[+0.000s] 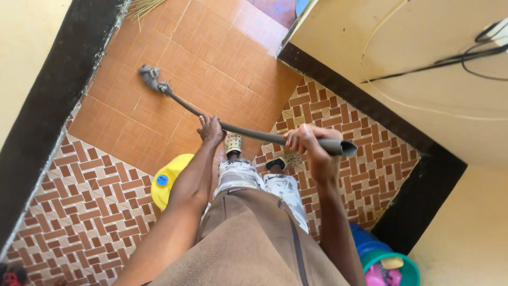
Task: Mopping a tiled floor using a long-handled mop and cleaning solutions.
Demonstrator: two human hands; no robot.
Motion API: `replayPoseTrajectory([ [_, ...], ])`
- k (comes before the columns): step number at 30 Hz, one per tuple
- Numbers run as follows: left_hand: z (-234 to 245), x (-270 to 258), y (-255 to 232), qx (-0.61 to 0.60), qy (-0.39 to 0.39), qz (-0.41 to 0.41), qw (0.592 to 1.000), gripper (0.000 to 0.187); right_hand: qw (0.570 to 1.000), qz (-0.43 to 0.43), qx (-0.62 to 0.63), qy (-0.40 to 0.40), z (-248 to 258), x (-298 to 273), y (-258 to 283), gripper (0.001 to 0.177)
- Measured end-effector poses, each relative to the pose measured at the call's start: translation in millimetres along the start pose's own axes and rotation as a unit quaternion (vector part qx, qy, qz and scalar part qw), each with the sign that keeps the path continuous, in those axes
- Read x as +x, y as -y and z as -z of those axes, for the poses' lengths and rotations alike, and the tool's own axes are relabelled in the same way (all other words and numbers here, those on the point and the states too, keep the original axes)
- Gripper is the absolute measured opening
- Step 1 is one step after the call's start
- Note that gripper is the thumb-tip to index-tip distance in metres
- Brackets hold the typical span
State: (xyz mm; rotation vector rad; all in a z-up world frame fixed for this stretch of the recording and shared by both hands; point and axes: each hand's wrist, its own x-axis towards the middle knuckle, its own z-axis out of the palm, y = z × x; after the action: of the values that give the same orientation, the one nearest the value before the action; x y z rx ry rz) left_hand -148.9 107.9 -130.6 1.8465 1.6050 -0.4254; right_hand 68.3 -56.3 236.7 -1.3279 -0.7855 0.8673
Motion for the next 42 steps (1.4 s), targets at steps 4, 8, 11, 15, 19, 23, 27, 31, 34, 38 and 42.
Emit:
replayPoseTrajectory([
  [4,-38.5,-24.2,-71.3,-0.030,0.033,0.019,0.999,0.068,0.997,-0.025,-0.075,0.009,39.4,-7.6,43.8,0.033],
  [8,-158.5,2.4,-167.1,-0.088,-0.121,-0.003,0.989,0.024,0.996,0.015,-0.069,-0.048,109.5,-25.7,79.8,0.024],
  [11,-172.0,-47.9,-255.5,-0.079,-0.104,-0.070,0.989,0.020,0.993,0.033,-0.084,-0.083,176.8,-59.6,105.2,0.028],
  [15,-136.8,-150.6,-363.8,0.076,0.089,-0.268,0.956,0.036,0.978,0.008,-0.169,-0.121,282.5,-151.5,133.4,0.054],
  [19,-193.9,-198.7,-398.1,0.074,0.149,-0.375,0.912,0.033,0.955,-0.028,-0.216,-0.203,277.1,-210.7,167.6,0.054],
  [23,-219.9,-221.2,-381.2,0.108,0.234,-0.476,0.841,0.020,0.919,-0.032,-0.220,-0.327,240.8,-246.0,166.8,0.051],
  [27,-176.5,-253.7,-335.5,0.144,0.281,-0.500,0.806,0.009,0.900,0.013,-0.152,-0.409,233.3,-296.0,148.5,0.050],
  [31,-137.2,-251.2,-302.6,0.163,0.247,-0.512,0.807,0.013,0.913,0.064,0.072,-0.397,352.5,-433.2,65.3,0.050],
  [34,-110.6,-236.0,-258.4,0.182,0.222,-0.530,0.798,0.015,0.877,0.107,0.142,-0.446,386.0,-488.2,24.0,0.035],
  [38,-86.3,-162.7,-197.5,0.194,0.206,-0.462,0.841,0.013,0.916,0.093,0.153,-0.359,298.8,-346.8,17.7,0.035],
  [42,-55.2,-71.0,-106.6,0.132,0.103,-0.271,0.948,0.018,0.919,0.063,0.161,-0.356,120.6,-192.2,1.1,0.027],
])
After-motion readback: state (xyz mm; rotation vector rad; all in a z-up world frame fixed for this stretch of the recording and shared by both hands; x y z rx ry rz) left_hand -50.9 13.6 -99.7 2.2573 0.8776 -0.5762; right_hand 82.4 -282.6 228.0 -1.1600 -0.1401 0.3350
